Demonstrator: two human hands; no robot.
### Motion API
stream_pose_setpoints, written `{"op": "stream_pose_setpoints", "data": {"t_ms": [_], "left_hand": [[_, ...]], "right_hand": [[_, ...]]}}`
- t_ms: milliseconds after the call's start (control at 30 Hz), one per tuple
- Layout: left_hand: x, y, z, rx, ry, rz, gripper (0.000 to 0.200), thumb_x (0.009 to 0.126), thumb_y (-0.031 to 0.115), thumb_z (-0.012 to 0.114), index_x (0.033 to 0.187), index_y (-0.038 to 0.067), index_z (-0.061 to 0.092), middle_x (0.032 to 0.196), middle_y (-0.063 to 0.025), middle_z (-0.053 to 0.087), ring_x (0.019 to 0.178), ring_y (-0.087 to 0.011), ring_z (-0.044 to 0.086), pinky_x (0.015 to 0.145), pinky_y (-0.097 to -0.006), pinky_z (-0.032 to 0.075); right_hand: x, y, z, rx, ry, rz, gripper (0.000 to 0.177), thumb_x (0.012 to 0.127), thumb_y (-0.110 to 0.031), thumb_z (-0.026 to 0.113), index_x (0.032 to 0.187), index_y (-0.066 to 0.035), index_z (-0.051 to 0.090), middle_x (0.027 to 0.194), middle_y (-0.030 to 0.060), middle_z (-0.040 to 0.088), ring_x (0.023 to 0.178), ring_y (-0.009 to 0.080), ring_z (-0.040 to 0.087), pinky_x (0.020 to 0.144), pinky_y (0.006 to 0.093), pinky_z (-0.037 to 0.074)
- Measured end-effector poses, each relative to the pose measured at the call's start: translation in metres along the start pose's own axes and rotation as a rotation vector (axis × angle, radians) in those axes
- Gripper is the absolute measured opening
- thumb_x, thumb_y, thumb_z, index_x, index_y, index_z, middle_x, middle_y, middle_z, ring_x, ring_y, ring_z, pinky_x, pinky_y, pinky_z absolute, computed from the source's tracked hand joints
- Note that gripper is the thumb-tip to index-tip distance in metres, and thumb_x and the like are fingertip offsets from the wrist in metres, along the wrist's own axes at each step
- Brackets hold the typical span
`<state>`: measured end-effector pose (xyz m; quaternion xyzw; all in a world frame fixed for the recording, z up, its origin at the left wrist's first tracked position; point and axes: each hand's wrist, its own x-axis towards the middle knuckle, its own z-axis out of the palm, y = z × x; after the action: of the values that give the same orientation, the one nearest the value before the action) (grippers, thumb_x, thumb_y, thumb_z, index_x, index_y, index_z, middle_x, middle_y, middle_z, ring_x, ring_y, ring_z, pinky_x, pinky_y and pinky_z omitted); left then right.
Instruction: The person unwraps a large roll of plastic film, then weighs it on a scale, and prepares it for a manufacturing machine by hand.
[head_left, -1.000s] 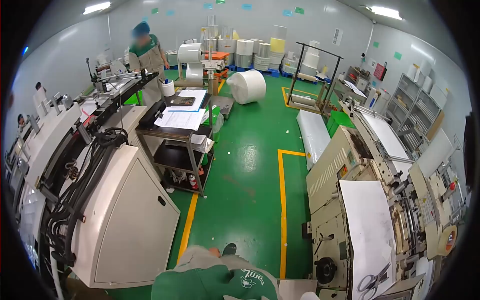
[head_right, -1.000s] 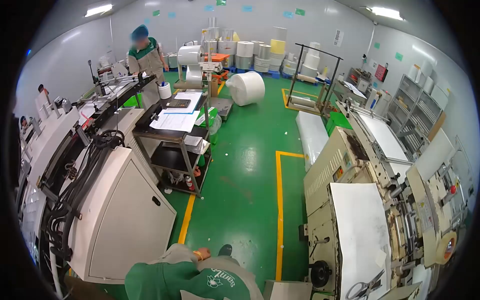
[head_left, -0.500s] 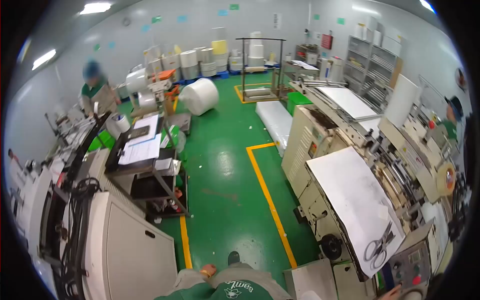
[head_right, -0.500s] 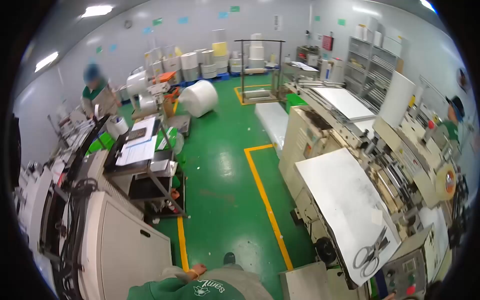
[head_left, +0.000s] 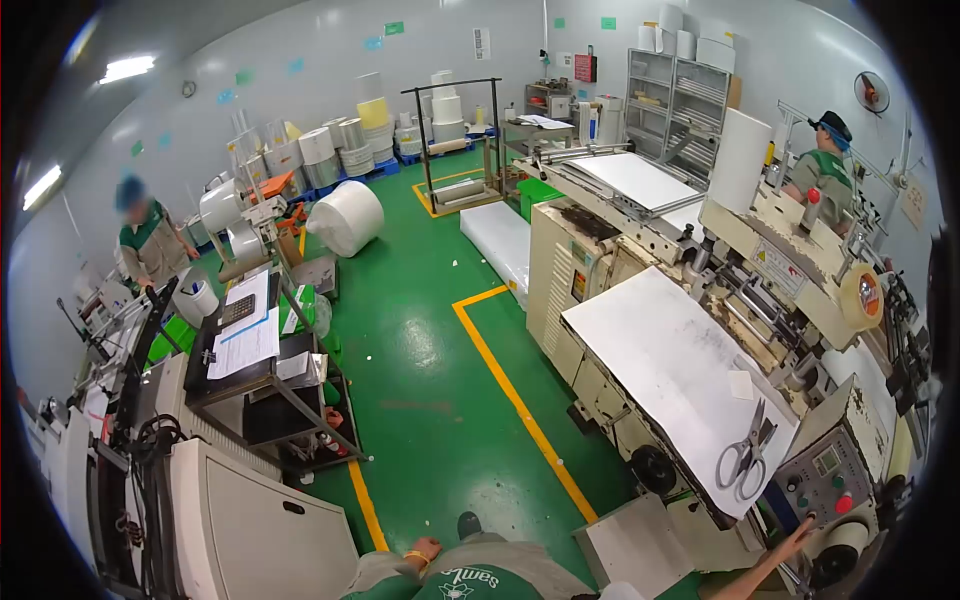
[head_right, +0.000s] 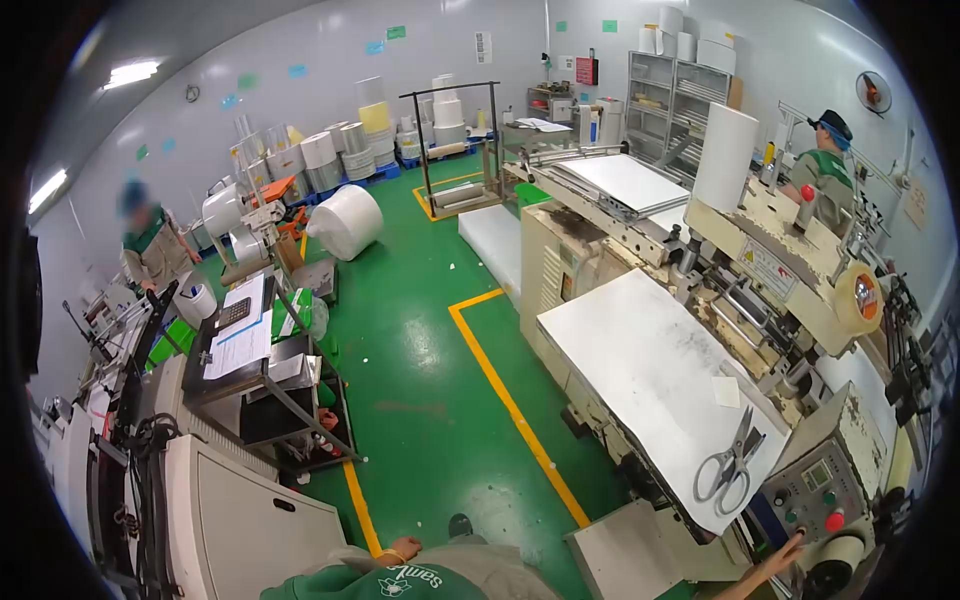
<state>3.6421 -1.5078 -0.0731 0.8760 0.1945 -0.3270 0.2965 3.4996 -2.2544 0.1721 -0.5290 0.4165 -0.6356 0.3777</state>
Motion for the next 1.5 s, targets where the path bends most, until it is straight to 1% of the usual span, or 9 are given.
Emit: {"op": "stream_pose_setpoints", "data": {"t_ms": [133,200,233,267,433,533,567,867,1500], "left_hand": [[0.015,-0.002,0.004,-0.024,-0.046,0.013,0.040,0.066,0.034,0.055,0.096,0.010,0.064,0.101,-0.0141,0.061,0.097,-0.0312,0.056,0.087,-0.0362,0.043],[0.016,0.006,0.000,-0.001,-0.006,0.032,0.039,0.066,0.034,0.055,0.096,0.010,0.064,0.100,-0.0141,0.061,0.096,-0.0314,0.056,0.087,-0.0363,0.043],[0.013,0.008,-0.004,0.019,-0.016,0.066,0.039,0.066,0.034,0.055,0.096,0.010,0.064,0.098,-0.0142,0.061,0.095,-0.0317,0.056,0.086,-0.0367,0.043],[0.012,0.007,-0.002,-0.013,-0.014,0.048,0.039,0.066,0.034,0.055,0.095,0.010,0.065,0.098,-0.0144,0.061,0.093,-0.0321,0.057,0.085,-0.0369,0.044],[-0.003,0.010,-0.001,0.055,0.010,0.094,0.038,0.066,0.034,0.055,0.095,0.011,0.065,0.097,-0.0151,0.061,0.094,-0.0319,0.057,0.086,-0.0361,0.043],[-0.007,0.006,-0.002,0.058,-0.052,0.093,0.039,0.066,0.034,0.055,0.096,0.012,0.065,0.099,-0.0144,0.061,0.095,-0.0319,0.056,0.087,-0.0356,0.043],[0.004,-0.006,0.005,0.053,-0.050,0.089,0.039,0.066,0.035,0.055,0.095,0.012,0.065,0.099,-0.0145,0.061,0.096,-0.0319,0.056,0.087,-0.0354,0.043],[-0.002,0.012,-0.015,0.055,0.003,0.019,0.036,0.065,0.033,0.055,0.091,0.010,0.066,0.094,-0.0149,0.062,0.090,-0.0319,0.058,0.082,-0.0366,0.045],[0.006,0.047,-0.011,0.139,-0.010,0.138,0.038,0.067,0.031,0.053,0.096,0.011,0.064,0.101,-0.0162,0.060,0.097,-0.0344,0.055,0.088,-0.0374,0.042]], "right_hand": [[-0.006,-0.012,0.003,0.073,-0.072,0.029,0.068,0.085,-0.038,0.052,0.134,-0.002,0.021,0.137,0.0214,0.023,0.119,0.0294,0.035,0.099,0.0378,0.030],[-0.002,-0.012,-0.003,-0.292,0.016,0.197,0.065,0.085,-0.034,0.053,0.132,0.001,0.027,0.133,0.0228,0.031,0.115,0.0293,0.039,0.097,0.0372,0.032],[-0.001,-0.012,0.002,0.090,-0.058,0.024,0.062,0.084,-0.033,0.055,0.129,0.003,0.032,0.129,0.0231,0.035,0.113,0.0292,0.041,0.096,0.0368,0.033],[-0.002,-0.011,0.003,0.102,-0.037,0.011,0.061,0.084,-0.033,0.055,0.127,0.004,0.034,0.129,0.0225,0.036,0.114,0.0286,0.040,0.097,0.0366,0.033],[0.026,0.040,-0.012,0.091,-0.043,0.005,0.063,0.083,-0.033,0.056,0.127,0.005,0.033,0.129,0.0220,0.035,0.112,0.0278,0.041,0.096,0.0371,0.033],[-0.017,-0.042,0.010,-0.069,-0.016,0.149,0.076,0.080,-0.048,0.054,0.133,-0.001,0.026,0.135,0.0156,0.031,0.121,0.0252,0.034,0.099,0.0330,0.027],[-0.008,-0.021,0.007,-0.064,0.042,0.142,0.067,0.082,-0.042,0.055,0.130,-0.001,0.032,0.130,0.0125,0.038,0.116,0.0213,0.038,0.097,0.0325,0.029],[-0.003,-0.028,0.005,-0.120,0.014,0.188,0.076,0.081,-0.048,0.054,0.135,-0.003,0.024,0.139,0.0133,0.025,0.123,0.0226,0.031,0.101,0.0316,0.023],[-0.011,-0.038,0.010,0.003,0.081,0.120,0.066,0.079,-0.037,0.061,0.123,0.006,0.038,0.123,0.0163,0.044,0.109,0.0212,0.044,0.094,0.0303,0.032]]}}
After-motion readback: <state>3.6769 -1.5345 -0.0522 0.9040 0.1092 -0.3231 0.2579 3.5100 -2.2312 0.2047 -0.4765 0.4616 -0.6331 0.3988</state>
